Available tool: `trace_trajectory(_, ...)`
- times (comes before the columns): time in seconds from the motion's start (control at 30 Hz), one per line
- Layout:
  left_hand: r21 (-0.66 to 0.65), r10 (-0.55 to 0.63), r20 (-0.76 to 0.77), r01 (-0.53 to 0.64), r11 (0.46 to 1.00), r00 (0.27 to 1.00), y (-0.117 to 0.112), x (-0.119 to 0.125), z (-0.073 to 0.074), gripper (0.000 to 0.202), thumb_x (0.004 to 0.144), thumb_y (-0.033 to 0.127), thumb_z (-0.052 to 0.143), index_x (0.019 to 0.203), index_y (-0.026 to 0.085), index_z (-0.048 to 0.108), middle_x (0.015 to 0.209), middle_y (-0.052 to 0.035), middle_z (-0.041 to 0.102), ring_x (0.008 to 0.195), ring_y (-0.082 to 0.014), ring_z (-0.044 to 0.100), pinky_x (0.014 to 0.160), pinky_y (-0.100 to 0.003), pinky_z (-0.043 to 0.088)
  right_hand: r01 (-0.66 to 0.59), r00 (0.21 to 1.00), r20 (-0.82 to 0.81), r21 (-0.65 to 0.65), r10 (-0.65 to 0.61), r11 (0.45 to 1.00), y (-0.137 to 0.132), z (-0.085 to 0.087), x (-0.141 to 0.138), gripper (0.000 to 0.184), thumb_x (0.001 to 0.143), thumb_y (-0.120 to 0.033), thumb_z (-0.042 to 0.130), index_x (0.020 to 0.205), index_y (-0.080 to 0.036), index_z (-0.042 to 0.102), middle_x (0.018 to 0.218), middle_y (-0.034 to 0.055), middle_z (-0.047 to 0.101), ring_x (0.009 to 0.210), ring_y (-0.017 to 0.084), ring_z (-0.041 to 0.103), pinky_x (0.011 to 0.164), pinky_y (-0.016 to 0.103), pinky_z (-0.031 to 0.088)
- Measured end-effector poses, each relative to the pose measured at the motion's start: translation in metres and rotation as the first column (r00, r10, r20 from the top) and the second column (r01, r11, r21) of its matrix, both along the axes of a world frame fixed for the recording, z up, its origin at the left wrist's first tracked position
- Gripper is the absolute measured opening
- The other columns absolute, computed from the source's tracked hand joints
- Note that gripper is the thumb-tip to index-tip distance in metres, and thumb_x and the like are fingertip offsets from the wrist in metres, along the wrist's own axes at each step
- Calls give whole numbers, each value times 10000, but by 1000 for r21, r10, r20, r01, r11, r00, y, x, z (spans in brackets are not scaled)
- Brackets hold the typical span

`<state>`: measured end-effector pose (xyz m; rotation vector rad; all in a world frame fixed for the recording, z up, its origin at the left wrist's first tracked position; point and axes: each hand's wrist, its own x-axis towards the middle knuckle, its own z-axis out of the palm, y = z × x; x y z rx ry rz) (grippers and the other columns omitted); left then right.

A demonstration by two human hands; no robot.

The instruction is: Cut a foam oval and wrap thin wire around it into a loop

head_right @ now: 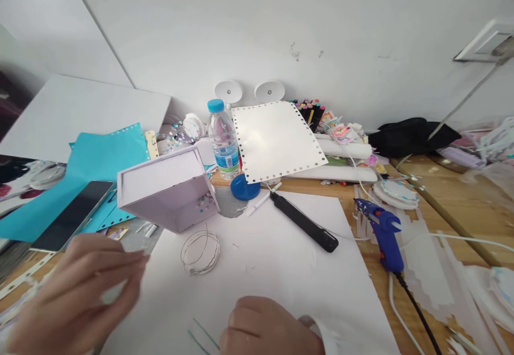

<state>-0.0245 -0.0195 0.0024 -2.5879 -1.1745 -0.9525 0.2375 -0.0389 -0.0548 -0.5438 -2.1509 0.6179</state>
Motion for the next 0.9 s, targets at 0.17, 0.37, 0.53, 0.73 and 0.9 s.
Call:
trace_trajectory(0.17,-156,67,136,-46,987,988,-5,-26,8,217,810,45,538,894,228,620,812,-18,636,824,-198,548,766,-363,421,119,970,-210,-31,-123,992,-2,-12,0,142,930,-193,476,985,-280,573,637,7,556,528,189,501,476,335,460)
trace_trajectory(0.37,-291,70,125,-31,956,990,-2,-26,-13,192,862,64,424,739,198,486,713,0,544,678,-154,509,695,-316,397,185,887,-341,-355,-311,917,11,-8,3,162,923,-140,494,1033,-251,540,779,23,564,697,168,563,602,294,499)
trace_trajectory(0.53,-231,255,131,-221,948,958,34,-28,-29,154,856,276,577,780,202,466,794,-21,555,728,-179,550,656,-303,440,269,889,-222,-456,-401,848,41,-6,8,118,917,-182,572,1001,-265,568,872,14,605,796,148,616,715,250,527)
trace_trajectory(0.73,-415,306,139,-225,882,942,65,-24,-47,425,811,402,640,1174,237,494,1158,-84,627,1028,-262,634,825,-358,539,284,905,-180,-423,-386,861,75,-15,-13,47,878,-202,615,880,-238,584,898,33,638,886,183,640,737,270,543)
trace_trajectory(0.9,-498,280,175,-161,852,944,73,-31,-47,424,795,458,655,1139,232,554,1090,-77,692,985,-273,674,835,-377,557,307,894,-196,-384,-402,871,92,-29,-39,115,857,-182,613,783,-227,537,782,12,638,809,178,673,722,270,548)
